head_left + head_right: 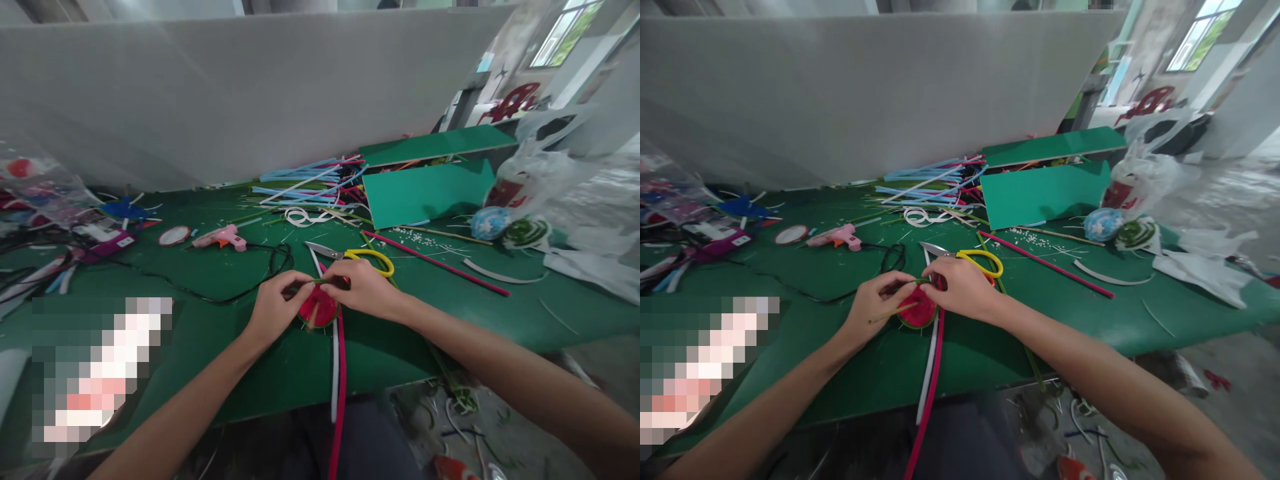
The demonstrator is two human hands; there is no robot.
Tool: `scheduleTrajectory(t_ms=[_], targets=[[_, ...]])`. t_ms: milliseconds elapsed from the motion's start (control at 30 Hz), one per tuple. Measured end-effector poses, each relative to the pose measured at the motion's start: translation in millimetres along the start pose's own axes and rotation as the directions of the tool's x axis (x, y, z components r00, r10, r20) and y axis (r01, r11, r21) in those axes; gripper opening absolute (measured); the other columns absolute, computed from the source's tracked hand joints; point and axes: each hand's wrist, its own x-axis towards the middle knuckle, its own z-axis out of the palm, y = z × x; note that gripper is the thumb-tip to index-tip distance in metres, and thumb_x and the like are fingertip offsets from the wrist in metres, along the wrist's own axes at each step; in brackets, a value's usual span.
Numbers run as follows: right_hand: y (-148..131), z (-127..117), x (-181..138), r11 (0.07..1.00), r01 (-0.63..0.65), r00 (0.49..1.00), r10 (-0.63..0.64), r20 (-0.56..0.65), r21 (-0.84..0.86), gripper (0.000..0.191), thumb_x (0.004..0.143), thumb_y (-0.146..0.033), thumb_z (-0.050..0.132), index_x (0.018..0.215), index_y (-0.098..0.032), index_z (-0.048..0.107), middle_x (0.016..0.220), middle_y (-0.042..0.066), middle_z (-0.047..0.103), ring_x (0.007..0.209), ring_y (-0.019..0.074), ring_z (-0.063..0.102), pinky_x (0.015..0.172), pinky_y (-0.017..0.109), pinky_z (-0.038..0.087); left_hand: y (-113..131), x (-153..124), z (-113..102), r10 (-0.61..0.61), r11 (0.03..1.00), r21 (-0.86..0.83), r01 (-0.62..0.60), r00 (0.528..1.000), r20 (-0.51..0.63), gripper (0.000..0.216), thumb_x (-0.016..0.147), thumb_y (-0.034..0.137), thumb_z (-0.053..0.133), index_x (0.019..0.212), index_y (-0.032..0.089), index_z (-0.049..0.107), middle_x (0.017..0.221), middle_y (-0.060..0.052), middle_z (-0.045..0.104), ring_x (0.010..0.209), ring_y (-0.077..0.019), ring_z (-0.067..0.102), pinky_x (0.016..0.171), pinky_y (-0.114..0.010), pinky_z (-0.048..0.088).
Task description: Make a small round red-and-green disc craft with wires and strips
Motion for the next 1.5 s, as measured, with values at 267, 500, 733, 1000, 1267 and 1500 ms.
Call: scheduleTrajectory(t_ms=[267, 500, 733, 1000, 1267, 1500], targets=[[0.0, 5.1, 0.0, 0.996, -0.040, 0.998, 0.036, 0.046, 0.085, 0.010, 0.075, -0.011, 0.056, 0.070, -0.015, 0.063, 0.063, 0.000, 0.061, 0.057, 0.0091, 0.051, 0.055, 0.020, 0.036, 4.8, -0.9, -3.7, 0.035, 0.999, 0.007, -0.035, 0.999, 0.039, 0.019, 0.080, 0.030, 0.055, 0.078, 0.016, 0.068, 0.069, -0.002, 0.067, 0.060, -0.0137, 0.058, 0.053, -0.022, 0.043], [-1.1, 7.1, -0.5, 0.995, -0.031, 0.999, 0.027, 0.038, 0.097, 0.011, 0.076, -0.008, 0.055, 0.069, -0.014, 0.062, 0.063, 0.000, 0.060, 0.057, 0.0088, 0.050, 0.055, 0.020, 0.035, 2.8, -0.5, -2.1, -0.016, 0.999, -0.045, 0.019, 0.997, 0.069, 0.019, 0.077, 0.034, 0.062, 0.078, 0.016, 0.070, 0.071, -0.002, 0.071, 0.063, -0.0150, 0.063, 0.055, -0.022, 0.047], [-0.8, 9.6, -2.2, 0.992, -0.027, 1.000, 0.025, 0.017, 0.122, 0.012, 0.076, -0.007, 0.055, 0.069, -0.014, 0.062, 0.063, 0.000, 0.061, 0.058, 0.0087, 0.051, 0.055, 0.019, 0.035, 2.4, -0.5, -2.3, -0.009, 0.999, -0.042, 0.012, 0.998, 0.065, 0.018, 0.077, 0.033, 0.064, 0.077, 0.017, 0.071, 0.073, -0.002, 0.072, 0.064, -0.0160, 0.065, 0.055, -0.022, 0.048], [-0.6, 9.0, -1.0, 0.983, -0.084, 0.996, 0.077, 0.045, 0.161, 0.011, 0.077, -0.011, 0.056, 0.069, -0.014, 0.063, 0.061, 0.000, 0.060, 0.057, 0.0088, 0.051, 0.054, 0.020, 0.035, 0.7, -3.0, -1.0, 0.036, 0.999, -0.009, -0.036, 0.999, 0.016, 0.014, 0.077, 0.029, 0.063, 0.079, 0.017, 0.071, 0.074, -0.001, 0.073, 0.066, -0.0157, 0.067, 0.059, -0.021, 0.051], [-1.3, -6.5, 4.0, 0.941, -0.259, 0.966, 0.249, 0.072, 0.217, 0.032, 0.090, -0.026, 0.040, 0.075, -0.015, 0.066, 0.063, 0.001, 0.060, 0.056, 0.0098, 0.050, 0.055, 0.023, 0.035, 0.2, -3.7, -0.6, -0.006, 1.000, 0.016, 0.008, 0.995, -0.104, 0.016, 0.078, 0.030, 0.062, 0.077, 0.017, 0.071, 0.071, -0.001, 0.072, 0.063, -0.0157, 0.066, 0.058, -0.022, 0.052], [5.2, 2.6, 0.5, 0.969, -0.179, 0.983, 0.169, 0.073, 0.172, 0.008, 0.077, -0.021, 0.059, 0.078, -0.015, 0.064, 0.061, -0.002, 0.058, 0.055, 0.0087, 0.049, 0.054, 0.021, 0.036, 0.7, -0.2, -1.1, -0.045, 0.999, 0.002, 0.046, 0.985, -0.165, 0.016, 0.077, 0.031, 0.062, 0.080, 0.017, 0.069, 0.077, -0.003, 0.073, 0.069, -0.0176, 0.068, 0.063, -0.024, 0.055]])
